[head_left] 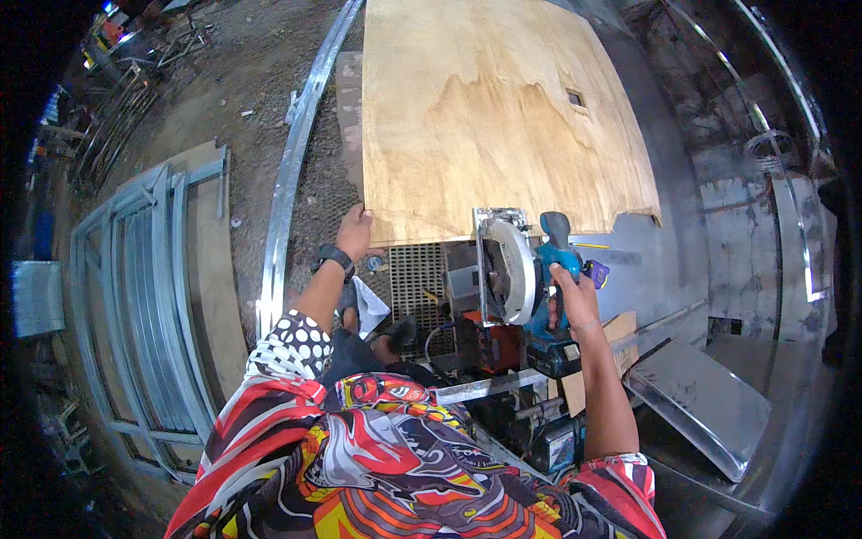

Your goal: The person measures and marks a large plywood sheet using a metal ruler and pencil, then uses a circular saw to cut along the marked line. The person removes the cut-off strip after completing the cut.

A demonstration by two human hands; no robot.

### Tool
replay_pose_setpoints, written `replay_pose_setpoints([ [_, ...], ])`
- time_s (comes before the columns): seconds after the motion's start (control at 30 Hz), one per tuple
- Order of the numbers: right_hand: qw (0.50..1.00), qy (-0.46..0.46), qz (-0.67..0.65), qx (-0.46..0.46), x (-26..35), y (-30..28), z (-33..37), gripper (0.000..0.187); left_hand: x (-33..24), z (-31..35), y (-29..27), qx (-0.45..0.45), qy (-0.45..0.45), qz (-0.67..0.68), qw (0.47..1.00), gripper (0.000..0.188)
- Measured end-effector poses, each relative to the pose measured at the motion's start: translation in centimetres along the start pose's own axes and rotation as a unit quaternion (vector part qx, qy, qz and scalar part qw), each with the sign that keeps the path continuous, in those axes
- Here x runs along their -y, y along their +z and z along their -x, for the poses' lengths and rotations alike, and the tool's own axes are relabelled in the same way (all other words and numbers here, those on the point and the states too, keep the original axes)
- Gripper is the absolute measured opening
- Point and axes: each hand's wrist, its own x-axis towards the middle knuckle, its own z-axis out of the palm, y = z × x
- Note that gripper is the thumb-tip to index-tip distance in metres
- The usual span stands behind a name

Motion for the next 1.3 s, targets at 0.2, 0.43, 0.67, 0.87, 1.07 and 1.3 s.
replay_pose_setpoints([
  [0.2, 1.0, 0.005, -0.008, -0.005, 0.0, 0.1, 0.1, 0.037, -2.2, 1.2, -0.2, 0.017, -0.058, 0.096, 0.994, 0.043],
  [0.43, 1.0, 0.019, -0.004, -0.007, 0.0, 0.2, 0.3, 0.036, -2.3, 1.5, -0.1, 0.025, -0.098, 0.18, 0.979, 0.044],
  [0.67, 1.0, 0.005, -0.008, -0.007, -0.9, -0.3, -0.1, 0.037, -0.1, 0.3, 0.3, 0.023, -0.008, 0.02, 1.0, 0.044],
  [0.87, 1.0, -0.009, 0.005, -0.008, -0.8, 0.1, -0.2, 0.04, 4.3, -1.2, 0.6, 0.018, 0.064, -0.023, 0.998, 0.043],
  [1.07, 1.0, 0.01, 0.009, -0.012, -1.0, -0.1, -0.3, 0.041, 3.1, -0.7, 0.3, 0.029, 0.076, -0.025, 0.996, 0.04],
  [1.3, 1.0, 0.003, 0.014, -0.011, -0.6, 0.1, -0.2, 0.042, 3.9, -0.9, -0.1, 0.031, 0.103, -0.059, 0.992, 0.041],
])
